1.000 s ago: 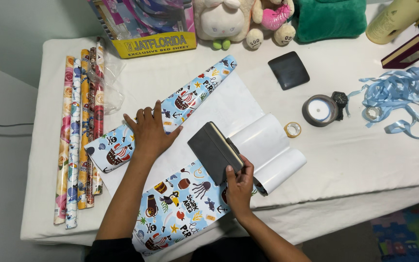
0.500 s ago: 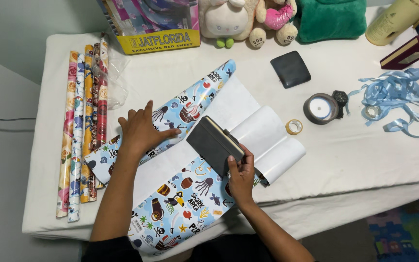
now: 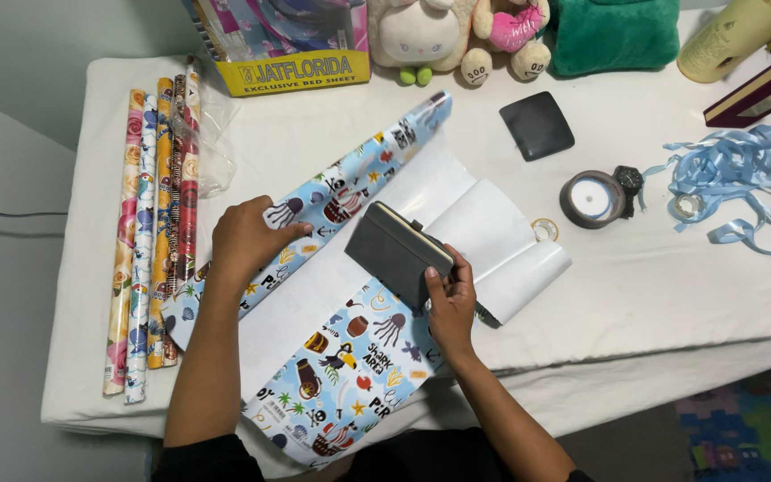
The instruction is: The person cuts a sheet of pirate-themed wrapping paper using scissors. They fold the paper, place a gray wallet on it to measure size, then trim the paper along the edges. The person continues cutting the paper into a rectangular shape suitable for wrapping.
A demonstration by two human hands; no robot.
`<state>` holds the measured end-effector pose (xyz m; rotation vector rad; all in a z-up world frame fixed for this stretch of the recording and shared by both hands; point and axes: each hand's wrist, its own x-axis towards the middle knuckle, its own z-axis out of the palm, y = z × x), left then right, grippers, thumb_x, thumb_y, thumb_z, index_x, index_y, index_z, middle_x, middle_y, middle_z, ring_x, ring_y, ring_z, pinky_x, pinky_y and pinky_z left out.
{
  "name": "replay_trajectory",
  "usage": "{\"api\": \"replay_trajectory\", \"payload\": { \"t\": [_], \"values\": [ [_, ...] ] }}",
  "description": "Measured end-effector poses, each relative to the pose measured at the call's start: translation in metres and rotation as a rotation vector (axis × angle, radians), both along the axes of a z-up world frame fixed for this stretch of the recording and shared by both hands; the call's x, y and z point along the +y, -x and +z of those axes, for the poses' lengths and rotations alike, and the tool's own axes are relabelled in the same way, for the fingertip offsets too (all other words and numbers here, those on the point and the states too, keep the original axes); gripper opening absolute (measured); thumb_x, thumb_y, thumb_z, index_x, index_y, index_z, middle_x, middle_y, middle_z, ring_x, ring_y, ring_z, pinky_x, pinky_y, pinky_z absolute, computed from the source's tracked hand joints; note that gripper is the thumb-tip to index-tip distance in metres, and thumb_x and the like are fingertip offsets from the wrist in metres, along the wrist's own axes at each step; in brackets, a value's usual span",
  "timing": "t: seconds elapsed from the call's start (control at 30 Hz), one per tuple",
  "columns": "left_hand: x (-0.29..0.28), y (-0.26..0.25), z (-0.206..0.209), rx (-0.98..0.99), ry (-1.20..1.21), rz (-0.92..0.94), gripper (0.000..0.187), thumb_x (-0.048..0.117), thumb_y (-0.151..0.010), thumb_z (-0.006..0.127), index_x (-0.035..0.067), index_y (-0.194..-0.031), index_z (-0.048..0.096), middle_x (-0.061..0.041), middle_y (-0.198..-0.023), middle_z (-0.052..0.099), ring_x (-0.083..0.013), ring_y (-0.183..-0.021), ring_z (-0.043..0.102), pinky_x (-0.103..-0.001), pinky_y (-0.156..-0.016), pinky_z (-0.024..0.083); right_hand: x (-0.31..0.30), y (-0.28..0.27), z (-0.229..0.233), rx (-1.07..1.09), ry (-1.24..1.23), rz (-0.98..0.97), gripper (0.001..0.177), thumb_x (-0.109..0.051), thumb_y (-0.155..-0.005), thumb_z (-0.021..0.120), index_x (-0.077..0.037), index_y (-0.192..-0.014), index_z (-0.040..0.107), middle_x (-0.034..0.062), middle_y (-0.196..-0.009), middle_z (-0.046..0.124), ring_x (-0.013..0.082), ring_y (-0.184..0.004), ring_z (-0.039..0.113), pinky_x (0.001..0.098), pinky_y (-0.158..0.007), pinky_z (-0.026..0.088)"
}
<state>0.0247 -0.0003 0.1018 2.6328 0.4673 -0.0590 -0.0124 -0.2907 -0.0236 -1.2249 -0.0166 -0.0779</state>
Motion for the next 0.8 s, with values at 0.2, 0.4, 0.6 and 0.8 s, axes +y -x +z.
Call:
{"api": "replay_trajectory", "payload": {
  "t": [0.2,0.4,0.6,0.8],
  "values": [
    [0.023,0.0,0.004,-0.254,0.025,0.157,0.051,0.049,-0.076,0.09,0.002,-0.087,0.072,-0.019,-0.076,0.071,-0.0328,-0.065,0.067,-0.047,-0.061,0.05,-0.007,-0.014,0.012,0.003,-0.005,-0.036,0.051,-0.016,-0.1,0.063,-0.002,-0.145,0.045,0.0053,-0.121,0.063,0.0077,-0.102,0.064,0.0246,-0.087,0.054],
    [0.059,0.008,-0.01,-0.376,0.18,0.281,0.039,0.037,-0.089,0.083,0.001,-0.1,0.075,-0.016,-0.083,0.074,-0.0261,-0.071,0.07,-0.041,-0.07,0.053,-0.014,-0.027,0.02,-0.011,0.011,-0.097,0.05,-0.017,-0.102,0.066,-0.002,-0.145,0.046,0.0074,-0.12,0.065,0.0082,-0.103,0.062,0.0243,-0.091,0.052],
    [0.088,0.031,-0.05,-0.351,0.271,0.366,0.042,0.035,-0.099,0.069,-0.001,-0.12,0.069,-0.02,-0.107,0.074,-0.0279,-0.094,0.07,-0.04,-0.085,0.051,-0.012,-0.031,0.017,0.049,-0.044,-0.083,0.05,-0.016,-0.101,0.065,-0.003,-0.145,0.046,0.009,-0.121,0.064,0.0087,-0.102,0.062,0.0254,-0.088,0.053],
    [0.083,0.061,-0.082,-0.253,0.174,0.467,0.058,0.041,-0.099,0.072,-0.006,-0.128,0.055,-0.027,-0.113,0.069,-0.0379,-0.102,0.069,-0.047,-0.092,0.052,-0.014,-0.041,0.012,0.075,0.01,-0.114,0.049,-0.017,-0.101,0.064,-0.004,-0.145,0.046,0.0097,-0.125,0.064,0.0096,-0.106,0.062,0.0254,-0.092,0.052]
  ]
}}
